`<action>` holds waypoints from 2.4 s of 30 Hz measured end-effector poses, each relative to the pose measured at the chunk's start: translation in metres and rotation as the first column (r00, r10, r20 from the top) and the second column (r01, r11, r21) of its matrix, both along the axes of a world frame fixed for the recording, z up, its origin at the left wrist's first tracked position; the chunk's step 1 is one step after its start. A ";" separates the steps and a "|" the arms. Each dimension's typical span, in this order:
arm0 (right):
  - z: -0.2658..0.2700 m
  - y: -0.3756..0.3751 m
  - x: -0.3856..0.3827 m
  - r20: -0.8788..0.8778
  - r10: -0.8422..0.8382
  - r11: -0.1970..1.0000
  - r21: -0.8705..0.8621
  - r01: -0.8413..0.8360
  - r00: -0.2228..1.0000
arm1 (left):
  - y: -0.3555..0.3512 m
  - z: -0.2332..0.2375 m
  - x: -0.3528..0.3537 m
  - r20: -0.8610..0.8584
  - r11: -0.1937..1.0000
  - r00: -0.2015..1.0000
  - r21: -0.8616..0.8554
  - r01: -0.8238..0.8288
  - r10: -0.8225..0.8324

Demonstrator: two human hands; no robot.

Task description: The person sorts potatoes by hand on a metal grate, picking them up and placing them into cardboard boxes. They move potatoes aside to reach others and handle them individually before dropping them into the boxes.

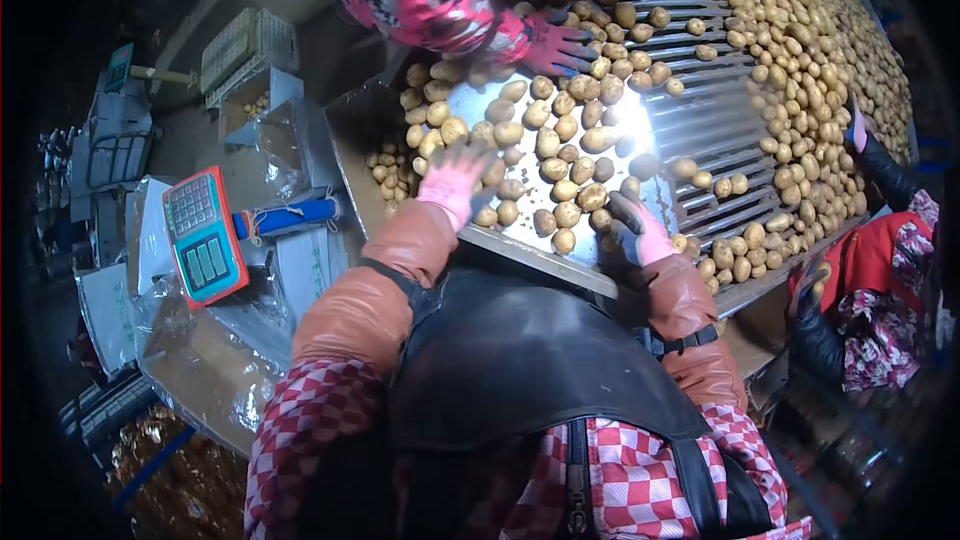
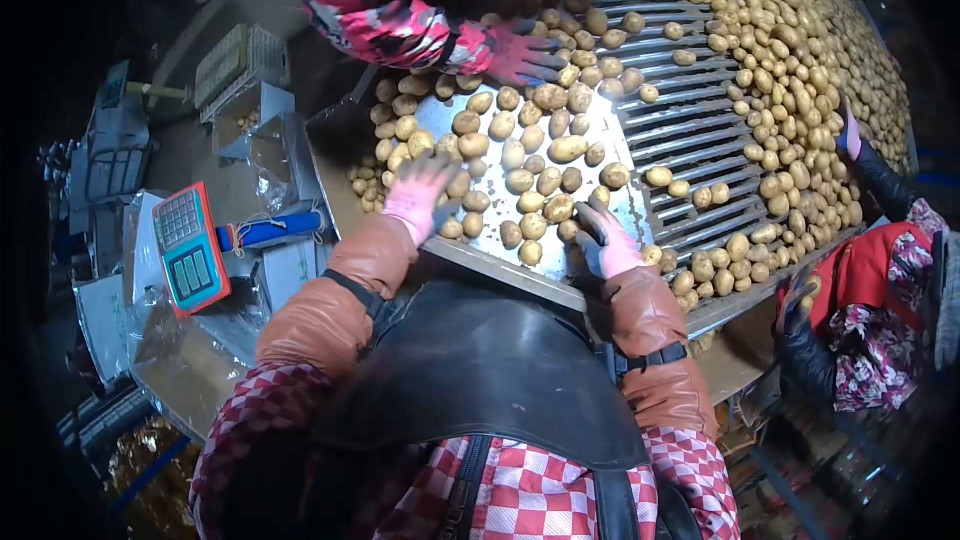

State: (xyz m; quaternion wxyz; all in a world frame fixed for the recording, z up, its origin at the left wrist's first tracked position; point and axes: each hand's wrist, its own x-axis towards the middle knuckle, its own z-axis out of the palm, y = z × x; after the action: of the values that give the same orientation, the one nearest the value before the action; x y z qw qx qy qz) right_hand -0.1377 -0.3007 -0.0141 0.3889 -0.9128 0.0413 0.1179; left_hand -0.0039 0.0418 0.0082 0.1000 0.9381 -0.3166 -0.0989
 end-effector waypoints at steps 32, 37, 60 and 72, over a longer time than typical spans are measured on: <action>0.044 0.085 0.033 -0.531 -0.272 -0.068 0.842 0.535 0.802 | -0.134 0.014 0.070 -0.417 0.901 0.900 -0.429 -0.069 -0.129; 0.054 0.041 -0.027 -0.674 -0.530 -0.205 0.690 0.694 0.514 | -0.152 0.023 0.091 0.022 0.943 0.949 0.123 0.308 -0.313; -0.061 -0.081 -0.250 -0.373 -0.876 -0.326 0.925 0.196 0.304 | -0.095 -0.004 0.127 0.061 0.994 0.997 -0.094 0.046 -0.040; 0.049 0.009 -0.082 -0.571 -0.656 -0.059 0.690 0.721 0.494 | -0.024 0.001 0.045 -0.053 0.983 0.988 0.107 0.149 -0.144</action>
State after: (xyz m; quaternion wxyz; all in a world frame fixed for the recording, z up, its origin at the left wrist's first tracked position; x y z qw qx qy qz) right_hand -0.2200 -0.2913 0.0345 0.8050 -0.3963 0.4367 -0.0645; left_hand 0.0407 0.0179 0.0087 0.0477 0.9139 -0.3763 -0.1445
